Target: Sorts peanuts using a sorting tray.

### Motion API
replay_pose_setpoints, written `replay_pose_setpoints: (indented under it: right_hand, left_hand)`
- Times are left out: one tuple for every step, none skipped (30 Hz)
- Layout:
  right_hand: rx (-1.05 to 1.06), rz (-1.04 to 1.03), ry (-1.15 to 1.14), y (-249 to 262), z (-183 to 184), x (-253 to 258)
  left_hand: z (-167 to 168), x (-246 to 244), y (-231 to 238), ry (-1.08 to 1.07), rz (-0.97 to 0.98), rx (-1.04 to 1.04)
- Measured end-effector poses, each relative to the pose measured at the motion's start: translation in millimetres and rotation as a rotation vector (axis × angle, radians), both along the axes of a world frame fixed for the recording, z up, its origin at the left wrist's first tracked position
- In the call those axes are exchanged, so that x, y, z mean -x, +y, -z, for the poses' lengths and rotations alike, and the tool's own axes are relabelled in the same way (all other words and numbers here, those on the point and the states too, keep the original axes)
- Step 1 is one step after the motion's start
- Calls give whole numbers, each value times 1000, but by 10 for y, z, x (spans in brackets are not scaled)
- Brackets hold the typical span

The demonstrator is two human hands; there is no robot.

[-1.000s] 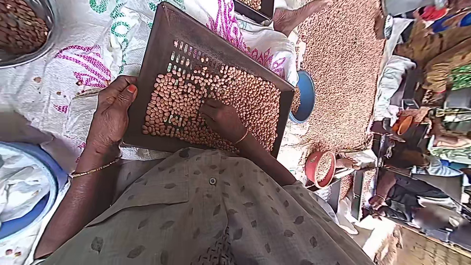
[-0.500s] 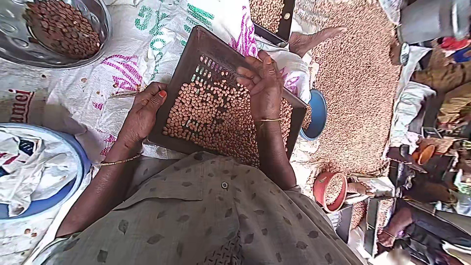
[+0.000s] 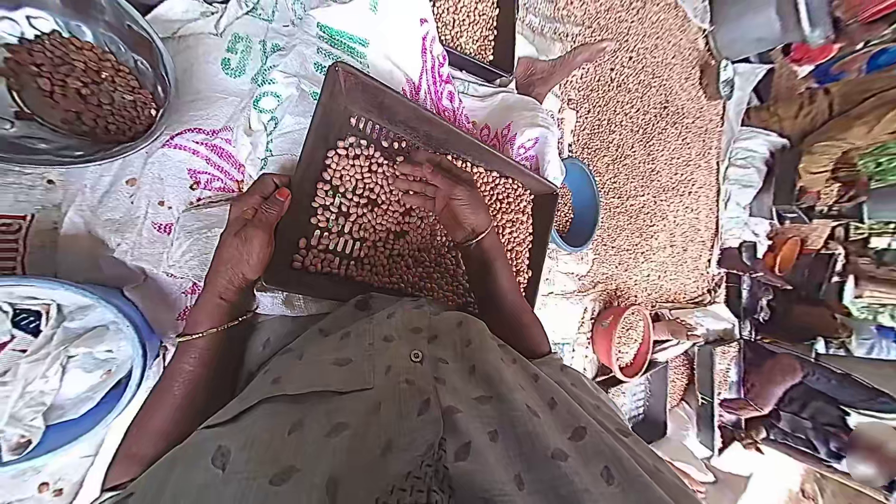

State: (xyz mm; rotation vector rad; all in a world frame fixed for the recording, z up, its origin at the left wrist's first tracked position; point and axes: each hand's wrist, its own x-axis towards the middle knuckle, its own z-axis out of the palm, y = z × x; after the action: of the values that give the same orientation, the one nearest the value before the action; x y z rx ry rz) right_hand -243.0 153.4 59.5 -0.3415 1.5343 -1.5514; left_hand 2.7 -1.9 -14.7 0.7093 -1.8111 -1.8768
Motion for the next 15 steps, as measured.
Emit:
replay_pose_setpoints:
  right_hand:
    - [14, 41, 88, 147, -69, 97]
    - [7, 73, 220, 317, -128, 191]
    - [-28, 105, 396, 507, -169, 278]
    - [-91, 150, 619, 710, -185, 359]
    - [-192, 205, 866, 933, -180, 442]
    - [-326, 275, 1079, 1158, -181, 503]
    - [-438, 341, 1226, 1372, -188, 533]
    - [-533, 405, 1293, 1560, -195, 540]
    - [-617, 455, 1278, 1722, -200, 528]
    - [-676, 490, 1227, 1858, -181, 506]
    - [-710, 501, 1151, 1972, -146, 472]
    - [-723, 501, 1064, 2069, -92, 430]
    - [-711, 497, 973, 2147, -30, 368]
    - [-686, 483, 902, 2218, 46, 303]
    - [-664, 468, 852, 2272, 129, 252]
  left_hand:
    - [-14, 9, -6, -5, -2, 6]
    - [-27, 15, -11, -21, -6, 14]
    - [-37, 18, -18, -42, -12, 17]
    - [-42, 21, -30, -65, -15, 24]
    - [-39, 29, -43, -85, -11, 37]
    - [-42, 33, -54, -104, 6, 56]
    - [-47, 36, -66, -112, 35, 67]
    - [-49, 46, -80, -116, 63, 73]
    - [-52, 52, -89, -119, 86, 83]
    - [-46, 51, -100, -126, 101, 92]
    - [-30, 48, -116, -135, 110, 102]
    - [-12, 49, -133, -143, 115, 113]
    - [-7, 53, -141, -159, 119, 128]
    - [-20, 56, -140, -184, 119, 136]
    - [-29, 53, -136, -205, 117, 132]
